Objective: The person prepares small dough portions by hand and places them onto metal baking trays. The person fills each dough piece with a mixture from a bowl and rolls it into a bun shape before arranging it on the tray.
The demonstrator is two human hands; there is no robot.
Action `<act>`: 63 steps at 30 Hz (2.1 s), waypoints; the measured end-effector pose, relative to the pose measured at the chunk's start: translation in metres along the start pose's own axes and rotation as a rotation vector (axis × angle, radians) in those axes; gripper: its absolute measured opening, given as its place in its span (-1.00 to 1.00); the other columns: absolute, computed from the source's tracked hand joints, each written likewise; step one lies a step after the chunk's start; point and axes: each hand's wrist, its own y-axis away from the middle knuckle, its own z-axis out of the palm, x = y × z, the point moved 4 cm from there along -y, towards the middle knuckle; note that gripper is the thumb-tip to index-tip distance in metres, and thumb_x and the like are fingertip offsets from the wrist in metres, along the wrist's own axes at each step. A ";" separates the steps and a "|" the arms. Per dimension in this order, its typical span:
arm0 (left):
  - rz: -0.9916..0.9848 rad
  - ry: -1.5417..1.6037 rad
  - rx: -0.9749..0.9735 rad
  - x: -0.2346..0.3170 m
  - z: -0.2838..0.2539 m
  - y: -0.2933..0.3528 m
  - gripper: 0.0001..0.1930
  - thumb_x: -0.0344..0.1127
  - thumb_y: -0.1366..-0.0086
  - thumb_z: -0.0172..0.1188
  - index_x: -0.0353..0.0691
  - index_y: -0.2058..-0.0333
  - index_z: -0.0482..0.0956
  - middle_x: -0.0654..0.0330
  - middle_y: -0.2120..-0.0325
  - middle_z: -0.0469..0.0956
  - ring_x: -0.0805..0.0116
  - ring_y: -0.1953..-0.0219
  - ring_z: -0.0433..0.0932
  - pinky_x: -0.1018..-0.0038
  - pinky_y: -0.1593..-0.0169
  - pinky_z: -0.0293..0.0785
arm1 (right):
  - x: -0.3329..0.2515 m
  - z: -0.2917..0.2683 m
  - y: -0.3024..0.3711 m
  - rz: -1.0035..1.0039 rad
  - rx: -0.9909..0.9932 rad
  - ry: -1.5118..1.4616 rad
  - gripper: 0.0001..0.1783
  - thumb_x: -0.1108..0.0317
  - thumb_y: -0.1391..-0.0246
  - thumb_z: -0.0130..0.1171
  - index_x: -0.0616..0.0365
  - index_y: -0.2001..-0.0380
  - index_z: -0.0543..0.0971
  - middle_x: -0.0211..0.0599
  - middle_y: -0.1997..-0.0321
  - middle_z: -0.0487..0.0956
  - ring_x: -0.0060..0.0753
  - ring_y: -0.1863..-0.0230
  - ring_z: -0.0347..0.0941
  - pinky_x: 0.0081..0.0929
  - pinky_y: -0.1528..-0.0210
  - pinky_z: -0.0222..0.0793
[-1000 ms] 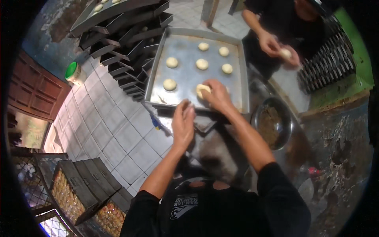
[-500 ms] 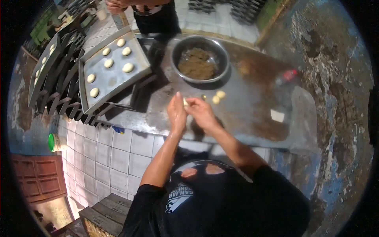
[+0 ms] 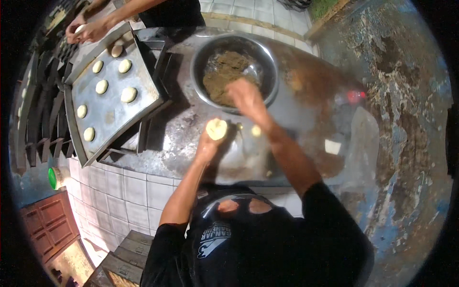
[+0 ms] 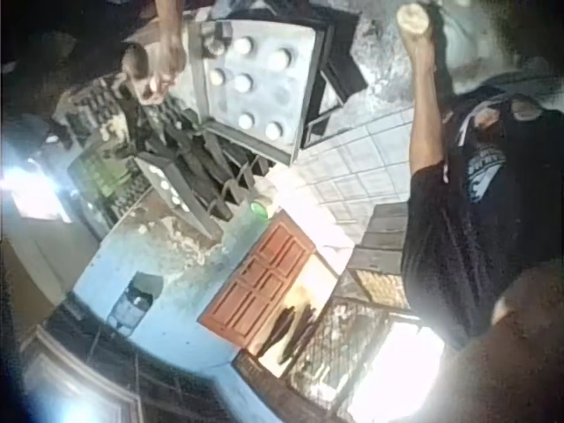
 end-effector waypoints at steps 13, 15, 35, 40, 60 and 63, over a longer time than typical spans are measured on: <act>0.288 -0.268 0.110 0.056 -0.029 -0.082 -0.43 -0.41 -0.15 0.48 -0.23 -0.10 0.42 0.09 0.15 0.65 0.25 0.07 0.65 0.34 -0.04 0.56 | 0.017 -0.007 -0.021 0.846 -0.484 -0.862 -0.67 0.41 -0.21 0.19 0.26 -0.03 0.58 -0.07 0.01 0.66 -0.07 0.15 0.63 -0.22 -0.01 0.55; 0.422 -0.406 0.153 0.068 -0.011 -0.080 -0.47 -0.40 -0.15 0.48 -0.23 -0.05 0.43 0.04 0.16 0.66 0.18 0.08 0.67 0.32 -0.01 0.58 | -0.022 -0.019 -0.011 0.645 -0.076 -0.846 -0.54 0.46 -0.27 0.13 0.38 -0.20 0.43 -0.01 -0.03 0.65 -0.18 0.12 0.63 -0.28 -0.02 0.58; 0.479 -0.443 0.049 0.050 0.082 0.110 -0.59 -0.11 -0.36 0.27 -0.31 -0.01 0.62 -0.03 0.06 0.67 0.04 -0.17 0.55 0.23 -0.16 0.44 | -0.166 -0.107 0.163 0.423 0.181 -0.099 -0.44 0.22 0.09 0.53 0.21 0.05 0.54 -0.24 0.24 0.56 -0.28 0.11 0.52 -0.25 0.02 0.49; 0.152 -0.357 -0.045 0.050 0.061 0.163 -0.24 -0.04 -0.38 0.25 -0.15 -0.45 0.19 -0.09 -0.07 0.63 0.08 -0.29 0.46 0.34 -0.20 0.42 | -0.147 -0.071 0.188 0.670 0.012 -0.987 -0.60 0.42 -0.04 0.43 0.21 0.03 0.60 -0.33 0.15 0.62 -0.48 0.12 0.56 -0.48 0.04 0.54; 0.191 0.524 0.323 0.132 -0.254 0.181 -0.42 0.08 -0.56 -0.06 -0.18 -0.35 0.40 0.00 -0.43 0.22 0.12 -0.47 0.14 0.30 -0.45 0.12 | -0.345 0.214 -0.020 0.834 -0.727 -1.310 -0.50 0.05 -0.42 0.09 0.29 -0.12 0.51 -0.26 0.01 0.61 -0.41 -0.02 0.55 -0.36 -0.03 0.47; 0.549 0.268 0.684 0.135 -0.320 0.183 -0.43 -0.31 -0.44 0.21 -0.34 -0.35 0.33 -0.05 -0.32 0.37 0.20 -0.26 0.45 0.39 -0.18 0.48 | -0.347 0.273 -0.100 0.536 -0.845 -0.787 -0.49 0.05 -0.36 0.17 0.30 -0.10 0.51 -0.15 0.03 0.62 -0.24 -0.03 0.56 -0.28 -0.08 0.45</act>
